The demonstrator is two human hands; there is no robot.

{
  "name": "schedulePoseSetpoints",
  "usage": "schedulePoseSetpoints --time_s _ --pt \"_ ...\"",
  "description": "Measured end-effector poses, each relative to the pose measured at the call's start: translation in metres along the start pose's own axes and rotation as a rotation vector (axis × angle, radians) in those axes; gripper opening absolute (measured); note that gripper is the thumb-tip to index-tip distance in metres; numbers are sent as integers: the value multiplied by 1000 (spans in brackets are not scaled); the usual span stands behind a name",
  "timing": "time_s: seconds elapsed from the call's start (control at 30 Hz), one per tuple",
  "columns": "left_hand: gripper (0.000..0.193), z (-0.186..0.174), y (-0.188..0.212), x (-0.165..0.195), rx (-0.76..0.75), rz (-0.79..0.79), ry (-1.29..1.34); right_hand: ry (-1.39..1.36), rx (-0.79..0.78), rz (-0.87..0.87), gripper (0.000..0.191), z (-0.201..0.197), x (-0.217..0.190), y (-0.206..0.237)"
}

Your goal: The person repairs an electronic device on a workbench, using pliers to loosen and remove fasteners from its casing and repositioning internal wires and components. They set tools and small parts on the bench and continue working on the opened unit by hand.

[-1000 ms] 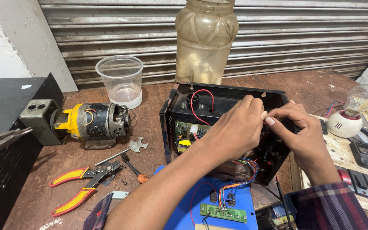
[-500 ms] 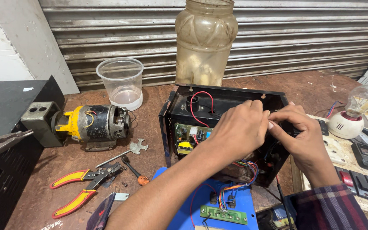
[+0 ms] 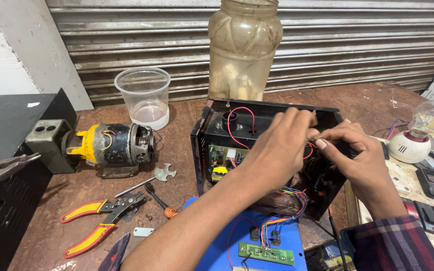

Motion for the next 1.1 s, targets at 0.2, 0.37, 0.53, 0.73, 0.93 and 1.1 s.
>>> schedulePoseSetpoints --time_s 0.2,0.37,0.53,0.73,0.93,1.1 --pt "37 3 5 2 -96 126 -7 44 -4 6 10 0 2 0" --pt "38 4 6 1 -99 136 -89 4 3 -7 10 0 3 0" --pt "33 5 6 2 -98 229 -189 2 15 -32 10 2 4 1" --pt "21 9 6 -2 -95 195 -192 33 20 -27 11 3 4 2" --pt "13 14 5 -8 -92 72 -162 54 32 -45 12 4 -2 2" --pt "23 17 -1 -12 -6 -127 -35 52 46 -50 12 4 -5 2"
Point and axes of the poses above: each hand's wrist, its own y-axis away from the middle knuckle, its own z-axis out of the palm, x = y × z, the point moved 5 cm from there along -y, towards the middle knuckle, and after that the axes turned 13 degrees about y, right-handed, at the moved point
